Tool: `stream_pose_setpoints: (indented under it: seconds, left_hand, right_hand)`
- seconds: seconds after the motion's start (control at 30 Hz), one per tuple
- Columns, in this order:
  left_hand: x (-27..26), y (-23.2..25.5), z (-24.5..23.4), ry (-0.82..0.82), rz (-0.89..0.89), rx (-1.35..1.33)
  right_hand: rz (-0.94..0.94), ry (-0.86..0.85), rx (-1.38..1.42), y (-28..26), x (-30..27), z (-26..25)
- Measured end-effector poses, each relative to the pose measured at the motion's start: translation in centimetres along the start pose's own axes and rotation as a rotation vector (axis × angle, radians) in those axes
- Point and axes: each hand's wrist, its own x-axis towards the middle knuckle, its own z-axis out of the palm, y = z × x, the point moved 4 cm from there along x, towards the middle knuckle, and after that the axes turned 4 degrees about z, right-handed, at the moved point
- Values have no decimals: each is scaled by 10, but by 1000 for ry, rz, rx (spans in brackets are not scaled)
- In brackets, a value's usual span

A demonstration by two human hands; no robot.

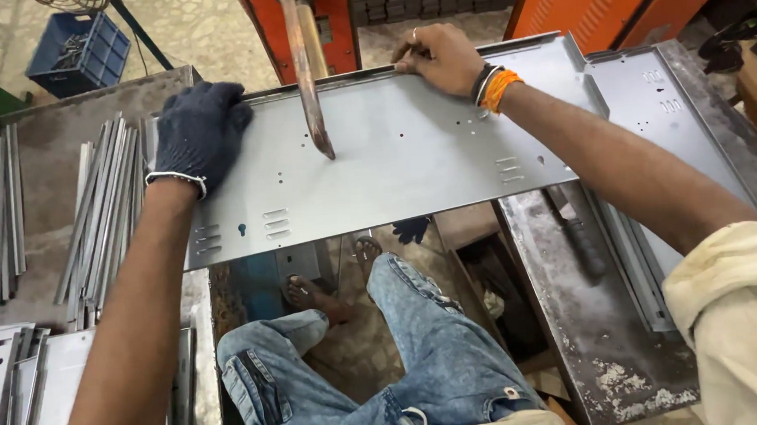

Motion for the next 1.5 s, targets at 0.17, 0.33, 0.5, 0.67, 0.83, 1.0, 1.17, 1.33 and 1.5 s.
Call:
stream_pose_setpoints:
  seconds: [0.17, 0.33, 0.5, 0.67, 0.83, 1.0, 1.17, 1.33, 1.5]
  left_hand:
    - [4, 7, -3, -11, 1, -107]
    - [5, 7, -9, 39, -41, -174]
    - [-1, 11, -7, 126, 59, -132]
    - [-2, 17, -9, 96, 71, -139]
    - [-1, 30, -20, 87, 112, -86]
    - [-1, 28, -16, 12, 50, -105]
    - [4, 28, -15, -55, -21, -98]
    - [5, 29, -14, -85, -10, -133]
    - [3, 21, -9, 67, -8, -184]
  right_hand:
    - [91, -73, 44, 10, 5, -10]
    - [-74, -70, 132, -2, -5, -12]
    - [-64, 37, 8, -2, -23, -13]
    - [-117, -89, -76, -26, -35, -20]
    - [-92, -78, -50, -27, -35, -25]
    - [-123, -123, -16, -15, -34, -19]
    - [-86, -166, 16, -14, -28, -19]
    - [-92, -182, -43, -23, -28, -22]
    - [-11, -100, -48, -15, -17, -15]
